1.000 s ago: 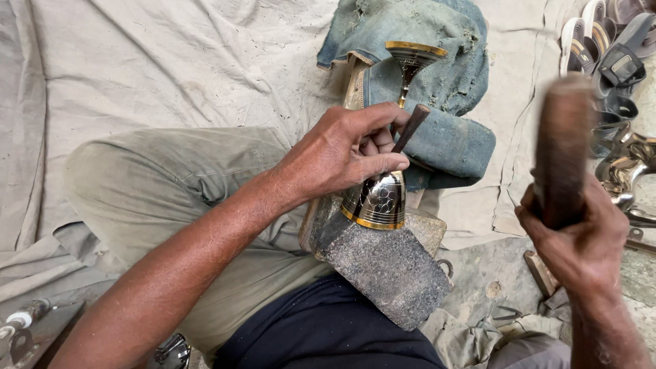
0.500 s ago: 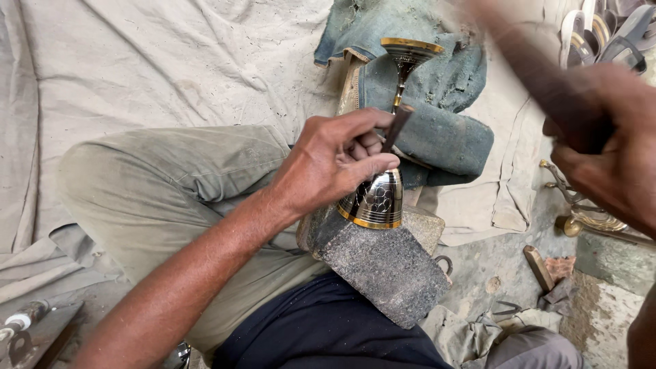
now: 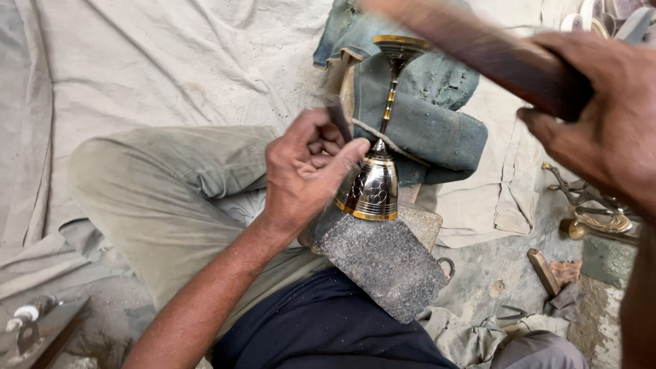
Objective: The person sits on the floor holding a brass bell against a stone block, positions a punch on the bell's surface, and repeatedly strikes the punch with a wooden mallet to emboss decorative patterns, rotating the bell to work new areas.
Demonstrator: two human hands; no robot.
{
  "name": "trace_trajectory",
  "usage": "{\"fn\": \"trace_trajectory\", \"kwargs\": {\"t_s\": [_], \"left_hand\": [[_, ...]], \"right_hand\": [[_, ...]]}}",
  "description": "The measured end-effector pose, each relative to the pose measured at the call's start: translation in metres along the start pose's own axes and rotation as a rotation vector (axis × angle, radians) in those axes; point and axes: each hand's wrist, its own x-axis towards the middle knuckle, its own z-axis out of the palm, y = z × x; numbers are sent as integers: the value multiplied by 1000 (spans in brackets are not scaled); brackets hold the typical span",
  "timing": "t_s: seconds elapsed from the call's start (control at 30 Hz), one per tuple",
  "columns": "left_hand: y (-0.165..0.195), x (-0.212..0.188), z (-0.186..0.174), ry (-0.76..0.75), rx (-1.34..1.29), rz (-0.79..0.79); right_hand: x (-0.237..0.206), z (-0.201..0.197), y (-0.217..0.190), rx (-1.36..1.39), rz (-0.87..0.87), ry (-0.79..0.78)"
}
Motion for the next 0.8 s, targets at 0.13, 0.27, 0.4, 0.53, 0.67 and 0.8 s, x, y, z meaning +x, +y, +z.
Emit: {"fn": "trace_trajectory", "kwargs": {"t_s": [0.13,0.27,0.4,0.53,0.67,0.8], "left_hand": [[-1,-15,-17,-91,118,-101],[-7,-23,-24,-247,442,-123],[2,-38,-15,-285,626,-42],[20,-55,-9,-190,622,191],[22,-52,-12,-190,355,-80],[16,-48,-17,-192,480,-83]], "right_hand": [[-43,26,-24,594,406,-189],[-85,59,-65,1317,224,-259],[-101,75,-74,1443,77,-207],[-79,93,-56,1416,140,-317],[-79,106,-52,1435,48,-262],[-100,100,-55,1409,140,-186]]}}
